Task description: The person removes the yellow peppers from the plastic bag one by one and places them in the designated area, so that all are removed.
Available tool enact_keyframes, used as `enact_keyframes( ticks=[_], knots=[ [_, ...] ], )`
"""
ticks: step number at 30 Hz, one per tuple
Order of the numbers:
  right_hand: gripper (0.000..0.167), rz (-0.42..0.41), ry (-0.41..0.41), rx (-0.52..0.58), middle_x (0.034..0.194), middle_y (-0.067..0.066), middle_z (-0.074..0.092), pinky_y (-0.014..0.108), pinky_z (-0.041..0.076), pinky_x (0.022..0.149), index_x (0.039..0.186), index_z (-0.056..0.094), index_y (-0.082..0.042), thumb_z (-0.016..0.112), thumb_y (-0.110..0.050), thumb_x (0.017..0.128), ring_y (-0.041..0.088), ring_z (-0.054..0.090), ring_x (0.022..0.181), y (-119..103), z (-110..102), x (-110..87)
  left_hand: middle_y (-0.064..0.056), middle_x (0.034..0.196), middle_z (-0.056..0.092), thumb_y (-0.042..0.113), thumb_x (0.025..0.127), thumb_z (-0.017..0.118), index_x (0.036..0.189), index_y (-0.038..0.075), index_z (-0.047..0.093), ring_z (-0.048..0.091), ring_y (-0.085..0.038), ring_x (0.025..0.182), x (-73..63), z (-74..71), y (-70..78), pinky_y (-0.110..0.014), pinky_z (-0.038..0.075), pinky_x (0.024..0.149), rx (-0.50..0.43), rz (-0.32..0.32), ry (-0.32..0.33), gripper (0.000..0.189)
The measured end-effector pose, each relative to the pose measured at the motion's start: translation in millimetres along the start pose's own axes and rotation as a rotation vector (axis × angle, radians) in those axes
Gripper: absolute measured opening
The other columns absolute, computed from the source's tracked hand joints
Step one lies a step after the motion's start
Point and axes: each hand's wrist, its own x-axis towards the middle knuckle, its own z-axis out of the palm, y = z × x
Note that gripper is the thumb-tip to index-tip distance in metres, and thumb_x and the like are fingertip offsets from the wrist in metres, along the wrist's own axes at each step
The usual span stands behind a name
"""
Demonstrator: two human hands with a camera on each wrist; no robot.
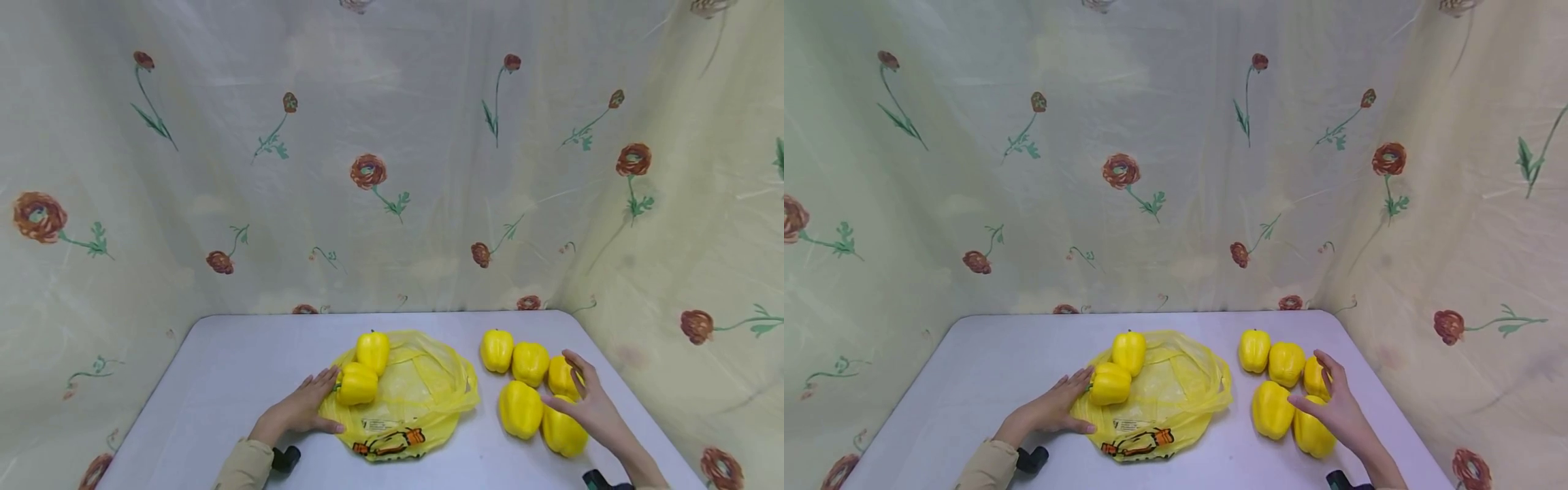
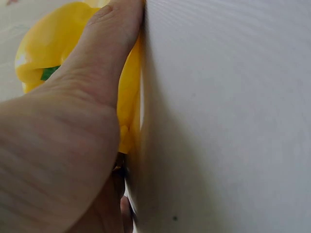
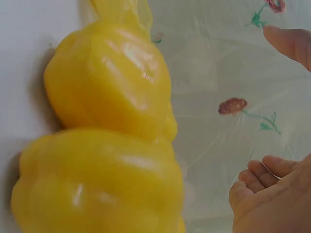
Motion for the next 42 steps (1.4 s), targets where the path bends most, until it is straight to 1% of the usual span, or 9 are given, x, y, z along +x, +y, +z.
enact_keyframes(
  ticks=[3,6,10,14,19,23,29,34,42],
  knots=[
    [0.105,-0.038,-0.001,0.009,0.157,0.025,0.011,0.064,0.020,0.113,0.154,0.001,-0.007,0.075,-0.034,0.083,0.048,0.012,0.143,-9,6,5.8,-0.009,0.163,0.013,0.070,0.068,0.069,0.155,0.009,0.016,0.012,-0.029,0.151,-0.1,-1.0,0.2,-0.050,0.008,0.124,0.005,0.001,0.000,0.119],
    [0.104,-0.076,-0.041,0.059,0.158,0.025,0.010,0.065,0.019,0.114,0.153,0.003,-0.006,0.076,-0.029,0.084,0.048,0.011,0.144,-20,13,11.3,-0.009,0.163,0.013,0.070,0.068,0.069,0.155,0.009,0.016,0.012,-0.028,0.151,-0.5,-2.0,0.8,-0.050,0.008,0.124,0.005,0.002,0.000,0.119],
    [0.101,-0.109,-0.073,0.093,0.158,0.021,0.014,0.060,0.022,0.114,0.152,0.007,-0.007,0.077,-0.030,0.082,0.044,0.014,0.145,-35,26,16.5,-0.009,0.163,0.012,0.070,0.069,0.069,0.155,0.009,0.016,0.011,-0.028,0.151,-0.7,-1.4,0.9,-0.050,0.007,0.124,0.006,-0.002,-0.005,0.118],
    [0.099,-0.147,-0.100,0.118,0.157,0.017,0.018,0.055,0.023,0.115,0.151,0.013,-0.009,0.078,-0.035,0.081,0.040,0.017,0.146,-47,40,19.3,-0.009,0.163,0.012,0.070,0.069,0.069,0.155,0.009,0.015,0.011,-0.028,0.151,-0.7,-0.5,0.6,-0.050,0.007,0.124,0.008,-0.002,-0.010,0.118],
    [0.093,-0.197,-0.137,0.137,0.157,0.013,0.023,0.057,0.024,0.116,0.149,0.018,-0.012,0.077,-0.037,0.081,0.039,0.020,0.145,-57,60,26.3,-0.009,0.163,0.013,0.070,0.069,0.069,0.155,0.009,0.016,0.012,-0.028,0.151,-0.3,-1.0,1.2,-0.050,0.008,0.124,0.015,-0.001,-0.004,0.119],
    [0.090,-0.240,-0.161,0.175,0.155,0.012,0.027,0.055,0.025,0.115,0.148,0.021,-0.013,0.078,-0.034,0.081,0.037,0.023,0.145,-62,76,32.5,-0.009,0.163,0.013,0.070,0.068,0.069,0.155,0.009,0.016,0.012,-0.028,0.151,-0.3,-1.8,1.9,-0.050,0.008,0.124,0.014,-0.004,-0.004,0.119],
    [0.088,-0.260,-0.198,0.217,0.155,0.010,0.029,0.052,0.022,0.118,0.148,0.023,-0.016,0.078,-0.034,0.081,0.034,0.021,0.147,-71,98,42.3,-0.009,0.163,0.012,0.069,0.069,0.069,0.155,0.009,0.016,0.012,-0.028,0.151,-1.5,-1.5,1.5,-0.050,0.008,0.124,0.010,-0.006,-0.006,0.118],
    [0.082,-0.309,-0.209,0.235,0.153,0.012,0.031,0.052,0.022,0.118,0.146,0.026,-0.013,0.077,-0.026,0.083,0.034,0.024,0.146,-81,114,52.0,-0.009,0.163,0.012,0.069,0.069,0.069,0.155,0.009,0.016,0.012,-0.029,0.151,-2.2,-1.8,1.8,-0.050,0.008,0.124,0.002,-0.001,-0.006,0.118],
    [0.082,-0.284,-0.215,0.244,0.153,0.010,0.033,0.051,0.025,0.118,0.146,0.028,-0.014,0.078,-0.024,0.082,0.031,0.027,0.145,-103,129,63.7,-0.009,0.163,0.012,0.069,0.069,0.070,0.155,0.008,0.016,0.012,-0.029,0.151,-3.1,-2.2,2.1,-0.051,0.008,0.124,-0.005,-0.001,-0.009,0.118]
  ],
)
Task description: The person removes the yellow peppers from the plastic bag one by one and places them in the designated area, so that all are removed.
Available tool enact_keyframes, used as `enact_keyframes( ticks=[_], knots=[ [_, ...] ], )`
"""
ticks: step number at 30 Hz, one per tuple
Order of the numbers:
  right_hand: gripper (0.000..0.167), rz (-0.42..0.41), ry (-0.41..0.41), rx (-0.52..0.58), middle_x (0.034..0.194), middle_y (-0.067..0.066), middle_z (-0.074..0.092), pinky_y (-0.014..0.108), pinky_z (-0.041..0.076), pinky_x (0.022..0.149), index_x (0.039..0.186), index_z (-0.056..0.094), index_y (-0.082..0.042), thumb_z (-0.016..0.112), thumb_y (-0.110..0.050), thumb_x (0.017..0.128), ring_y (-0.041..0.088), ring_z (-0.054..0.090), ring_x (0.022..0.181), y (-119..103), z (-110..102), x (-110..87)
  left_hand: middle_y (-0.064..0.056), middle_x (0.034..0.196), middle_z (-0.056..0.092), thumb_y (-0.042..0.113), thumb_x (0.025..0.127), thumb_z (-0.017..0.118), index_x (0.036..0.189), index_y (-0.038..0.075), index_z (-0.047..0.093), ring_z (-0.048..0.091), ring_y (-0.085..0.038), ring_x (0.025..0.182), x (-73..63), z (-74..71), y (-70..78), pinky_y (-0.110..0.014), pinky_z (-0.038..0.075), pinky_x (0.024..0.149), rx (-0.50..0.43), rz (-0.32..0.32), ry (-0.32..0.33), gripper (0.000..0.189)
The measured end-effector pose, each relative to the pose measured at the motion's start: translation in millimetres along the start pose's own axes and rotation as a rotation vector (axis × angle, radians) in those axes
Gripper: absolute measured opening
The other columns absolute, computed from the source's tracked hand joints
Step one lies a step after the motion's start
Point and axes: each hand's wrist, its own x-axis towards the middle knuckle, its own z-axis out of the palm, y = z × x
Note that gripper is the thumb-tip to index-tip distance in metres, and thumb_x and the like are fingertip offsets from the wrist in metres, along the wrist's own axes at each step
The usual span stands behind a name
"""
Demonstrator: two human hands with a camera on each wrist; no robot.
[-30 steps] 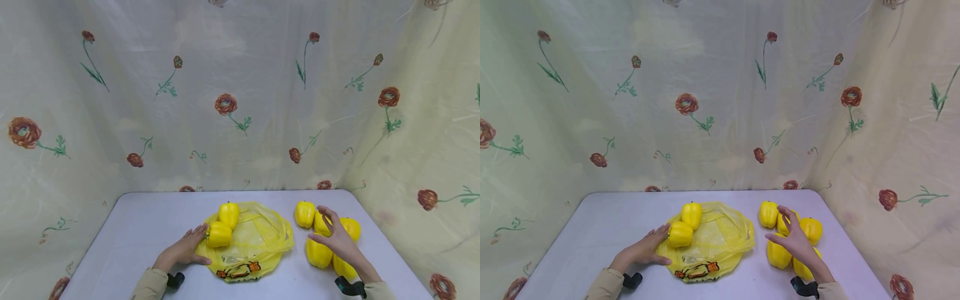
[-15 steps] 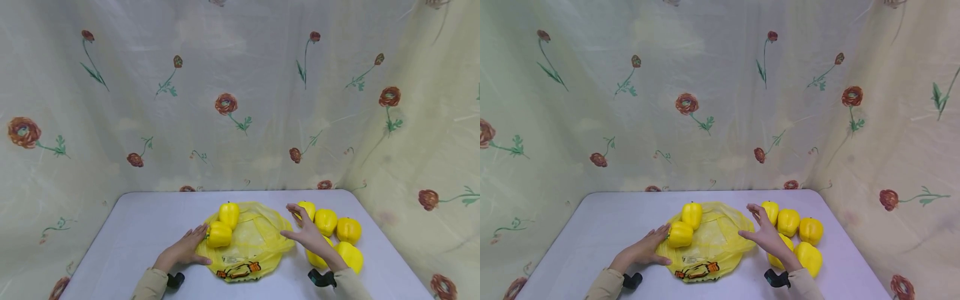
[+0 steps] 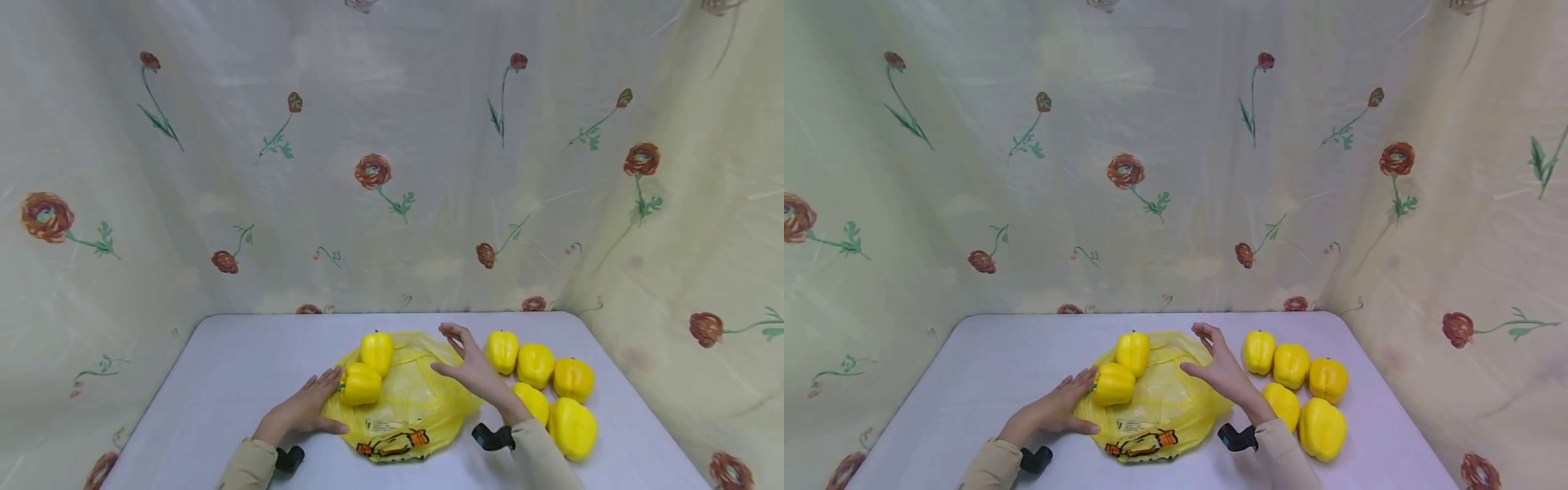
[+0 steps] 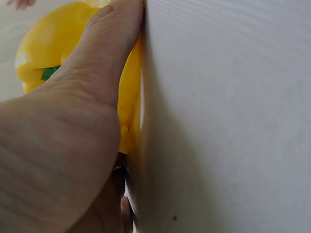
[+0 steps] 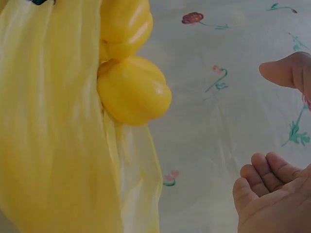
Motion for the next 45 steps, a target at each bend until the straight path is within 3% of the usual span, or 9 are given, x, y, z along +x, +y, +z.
enact_keyframes(
  ticks=[8,14,23,30,38,45],
  knots=[
    [0.075,-0.018,-0.009,0.030,0.151,0.012,0.033,0.048,0.023,0.120,0.145,0.029,-0.011,0.074,-0.013,0.086,0.030,0.027,0.145,-6,8,18.2,-0.008,0.163,0.011,0.069,0.070,0.069,0.155,0.009,0.015,0.011,-0.029,0.151,0.4,-1.9,0.1,-0.051,0.007,0.124,0.005,0.003,0.000,0.117],
    [0.074,-0.045,-0.019,0.049,0.151,0.014,0.032,0.046,0.024,0.120,0.145,0.028,-0.008,0.073,-0.016,0.087,0.031,0.027,0.145,-8,10,30.6,-0.009,0.163,0.012,0.070,0.069,0.069,0.155,0.009,0.015,0.012,-0.029,0.150,1.3,-1.9,0.1,-0.050,0.007,0.124,0.014,-0.001,-0.001,0.118],
    [0.079,-0.027,-0.050,0.116,0.154,0.016,0.027,0.043,0.024,0.121,0.148,0.023,-0.008,0.072,-0.015,0.088,0.031,0.024,0.146,-12,19,49.0,-0.010,0.163,0.013,0.071,0.069,0.069,0.155,0.008,0.016,0.012,-0.029,0.150,3.3,1.0,-2.1,-0.051,0.008,0.124,0.014,0.003,-0.001,0.119],
    [0.079,-0.013,-0.070,0.157,0.153,0.023,0.025,0.046,0.019,0.122,0.148,0.020,0.002,0.069,-0.011,0.089,0.036,0.022,0.145,-14,31,56.9,-0.009,0.163,0.012,0.070,0.069,0.069,0.155,0.009,0.016,0.011,-0.029,0.151,3.0,0.8,-3.9,-0.051,0.008,0.124,0.006,0.004,-0.004,0.119],
    [0.074,0.016,-0.056,0.241,0.154,0.016,0.027,0.042,0.019,0.123,0.147,0.023,-0.004,0.069,-0.011,0.090,0.031,0.023,0.146,15,48,71.3,-0.008,0.163,0.011,0.070,0.069,0.068,0.155,0.009,0.015,0.011,-0.028,0.151,2.0,0.1,-3.8,-0.051,0.007,0.124,0.001,0.000,-0.010,0.118],
    [0.077,-0.008,-0.137,0.296,0.157,0.014,0.021,0.048,0.017,0.123,0.150,0.019,-0.005,0.067,-0.009,0.090,0.030,0.017,0.148,29,62,74.9,-0.007,0.163,0.010,0.070,0.070,0.069,0.155,0.009,0.015,0.010,-0.028,0.151,0.7,-2.0,-2.2,-0.051,0.007,0.124,0.004,-0.002,-0.017,0.118]
  ],
)
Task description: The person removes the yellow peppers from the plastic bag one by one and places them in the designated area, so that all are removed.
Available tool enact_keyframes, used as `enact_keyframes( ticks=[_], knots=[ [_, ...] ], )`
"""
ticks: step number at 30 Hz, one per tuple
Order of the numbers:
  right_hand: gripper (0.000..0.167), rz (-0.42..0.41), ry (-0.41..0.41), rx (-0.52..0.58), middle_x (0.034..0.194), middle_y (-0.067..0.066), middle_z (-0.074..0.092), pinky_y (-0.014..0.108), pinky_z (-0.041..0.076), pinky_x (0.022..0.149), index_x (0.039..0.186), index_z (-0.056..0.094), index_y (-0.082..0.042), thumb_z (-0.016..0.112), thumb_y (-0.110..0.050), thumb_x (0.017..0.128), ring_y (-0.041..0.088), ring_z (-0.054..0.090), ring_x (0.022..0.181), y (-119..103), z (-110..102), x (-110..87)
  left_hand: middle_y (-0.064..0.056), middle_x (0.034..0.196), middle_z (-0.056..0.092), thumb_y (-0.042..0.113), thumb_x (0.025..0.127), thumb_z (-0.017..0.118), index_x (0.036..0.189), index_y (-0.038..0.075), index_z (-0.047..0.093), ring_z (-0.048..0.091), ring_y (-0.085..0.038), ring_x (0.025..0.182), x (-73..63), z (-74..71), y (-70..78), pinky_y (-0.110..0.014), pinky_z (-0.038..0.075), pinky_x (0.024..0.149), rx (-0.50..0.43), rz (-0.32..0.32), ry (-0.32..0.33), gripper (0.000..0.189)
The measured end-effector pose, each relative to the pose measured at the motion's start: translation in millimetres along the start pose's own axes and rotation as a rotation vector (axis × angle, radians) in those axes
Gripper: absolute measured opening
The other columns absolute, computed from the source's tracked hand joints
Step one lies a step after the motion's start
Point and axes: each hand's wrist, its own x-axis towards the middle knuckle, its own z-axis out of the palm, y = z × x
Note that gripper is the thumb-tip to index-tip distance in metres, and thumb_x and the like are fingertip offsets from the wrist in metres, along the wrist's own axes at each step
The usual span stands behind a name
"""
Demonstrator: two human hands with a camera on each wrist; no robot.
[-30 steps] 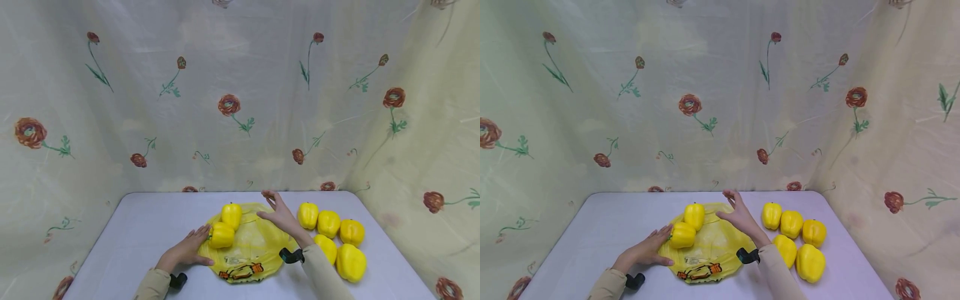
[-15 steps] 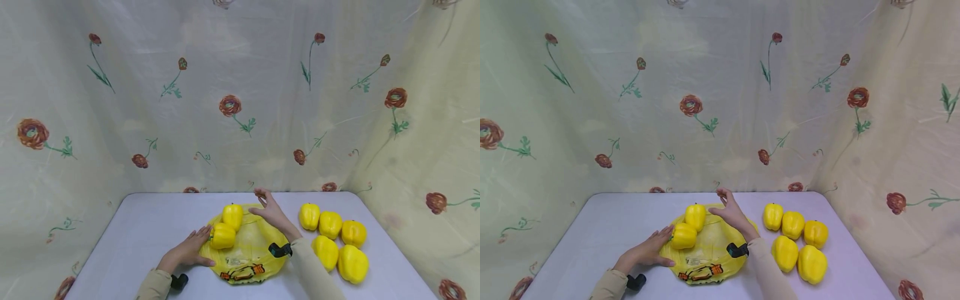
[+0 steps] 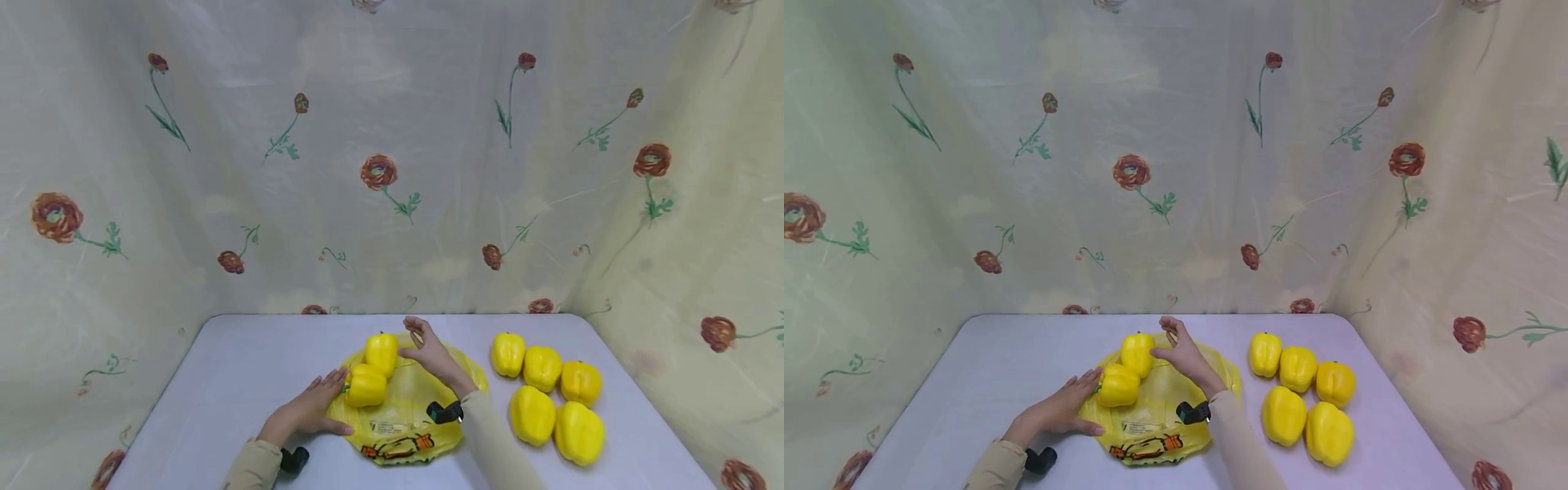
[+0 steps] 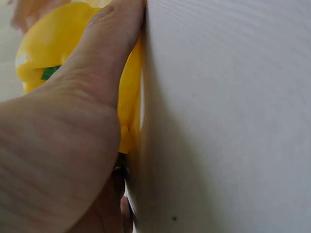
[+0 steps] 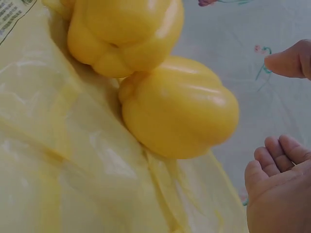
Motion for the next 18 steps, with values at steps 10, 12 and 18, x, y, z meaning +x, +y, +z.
enact_keyframes(
  ticks=[10,12,18],
  knots=[
    [0.081,0.004,-0.063,-0.043,0.160,0.012,0.015,0.047,0.016,0.123,0.152,0.016,-0.009,0.067,-0.004,0.088,0.030,0.008,0.150,16,12,-0.3,-0.007,0.163,0.012,0.070,0.069,0.069,0.155,0.010,0.016,0.011,-0.027,0.151,-1.2,0.4,1.7,-0.050,0.007,0.124,-0.004,-0.012,0.007,0.118],
    [0.083,-0.001,-0.075,-0.039,0.160,0.011,0.013,0.048,0.014,0.123,0.152,0.015,-0.010,0.067,-0.004,0.088,0.030,0.006,0.151,17,13,-0.3,-0.007,0.163,0.012,0.069,0.069,0.070,0.155,0.010,0.016,0.011,-0.027,0.151,-1.2,0.3,1.7,-0.050,0.007,0.124,-0.005,-0.014,0.007,0.118],
    [0.085,-0.028,-0.112,-0.043,0.161,0.016,0.010,0.051,0.009,0.123,0.152,0.011,-0.003,0.065,0.003,0.087,0.034,0.004,0.150,20,19,0.0,-0.008,0.163,0.012,0.070,0.069,0.069,0.155,0.010,0.016,0.011,-0.028,0.151,-0.1,0.6,0.6,-0.050,0.007,0.124,-0.001,-0.014,0.002,0.118]
  ],
)
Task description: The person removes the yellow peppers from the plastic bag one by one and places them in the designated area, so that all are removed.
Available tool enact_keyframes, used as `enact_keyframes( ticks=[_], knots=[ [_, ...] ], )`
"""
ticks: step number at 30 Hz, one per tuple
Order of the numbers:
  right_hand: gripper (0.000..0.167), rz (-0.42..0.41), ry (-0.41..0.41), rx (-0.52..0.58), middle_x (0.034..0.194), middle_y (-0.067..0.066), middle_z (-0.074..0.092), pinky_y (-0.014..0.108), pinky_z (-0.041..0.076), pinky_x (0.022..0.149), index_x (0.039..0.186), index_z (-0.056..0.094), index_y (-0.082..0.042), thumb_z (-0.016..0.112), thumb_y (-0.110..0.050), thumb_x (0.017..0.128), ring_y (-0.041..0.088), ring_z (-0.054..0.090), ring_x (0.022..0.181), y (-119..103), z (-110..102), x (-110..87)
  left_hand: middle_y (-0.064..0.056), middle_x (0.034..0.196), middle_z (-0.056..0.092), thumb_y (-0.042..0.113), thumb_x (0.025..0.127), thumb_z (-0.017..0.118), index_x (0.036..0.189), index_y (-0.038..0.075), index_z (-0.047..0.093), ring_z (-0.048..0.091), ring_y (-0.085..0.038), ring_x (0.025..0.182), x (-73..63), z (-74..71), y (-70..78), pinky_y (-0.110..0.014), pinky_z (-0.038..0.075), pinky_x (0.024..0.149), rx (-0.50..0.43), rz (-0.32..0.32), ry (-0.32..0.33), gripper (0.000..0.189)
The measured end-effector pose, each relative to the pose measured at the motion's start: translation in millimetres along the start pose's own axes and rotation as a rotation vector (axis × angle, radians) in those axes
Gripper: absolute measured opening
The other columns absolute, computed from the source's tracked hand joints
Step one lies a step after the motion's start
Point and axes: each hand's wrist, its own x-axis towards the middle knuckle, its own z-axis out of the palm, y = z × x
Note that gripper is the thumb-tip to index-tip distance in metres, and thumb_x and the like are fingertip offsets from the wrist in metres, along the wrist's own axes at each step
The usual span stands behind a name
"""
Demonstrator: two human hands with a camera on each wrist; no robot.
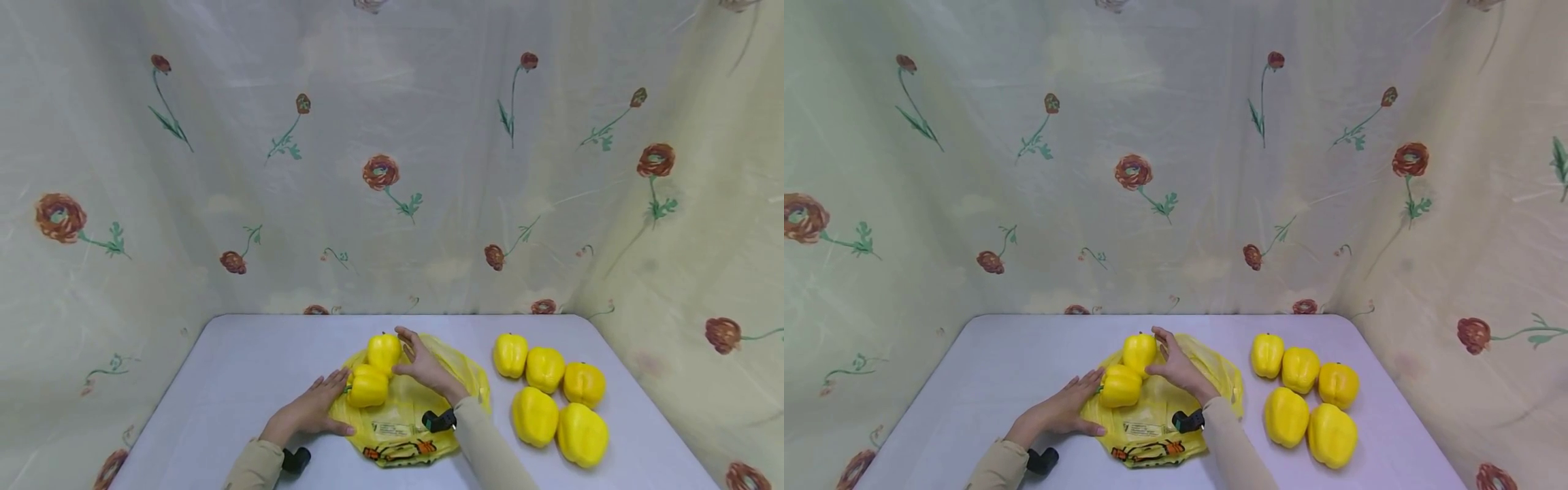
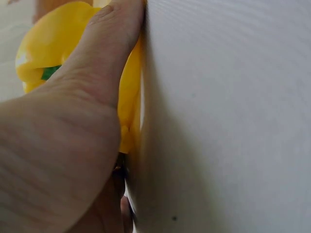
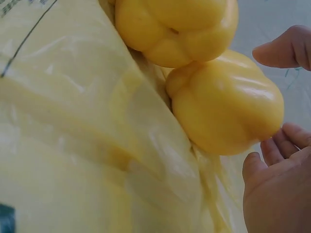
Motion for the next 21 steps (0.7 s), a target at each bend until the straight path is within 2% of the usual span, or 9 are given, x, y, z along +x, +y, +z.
enact_keyframes(
  ticks=[6,15,21],
  knots=[
    [0.085,-0.014,-0.040,0.019,0.159,0.024,0.004,0.057,0.009,0.120,0.150,0.008,0.006,0.062,0.010,0.084,0.041,0.000,0.148,-12,6,-4.6,-0.007,0.163,0.011,0.070,0.070,0.068,0.155,0.010,0.016,0.012,-0.028,0.151,0.4,-0.4,-0.6,-0.051,0.007,0.124,0.003,0.007,-0.005,0.117],
    [0.093,0.040,0.022,-0.022,0.161,0.015,0.006,0.051,0.013,0.122,0.153,0.009,-0.005,0.067,0.007,0.082,0.034,0.005,0.150,14,11,1.9,-0.008,0.163,0.011,0.068,0.070,0.070,0.155,0.009,0.017,0.011,-0.028,0.151,-2.5,-1.1,1.5,-0.051,0.007,0.124,-0.012,0.012,-0.001,0.116],
    [0.095,0.043,0.026,-0.004,0.160,0.021,0.005,0.055,0.010,0.121,0.152,0.006,0.000,0.066,0.010,0.080,0.038,0.004,0.149,2,15,-3.3,-0.008,0.163,0.011,0.070,0.070,0.069,0.155,0.010,0.016,0.012,-0.028,0.151,-0.5,0.4,0.3,-0.051,0.008,0.124,0.003,0.011,0.003,0.117]
  ],
)
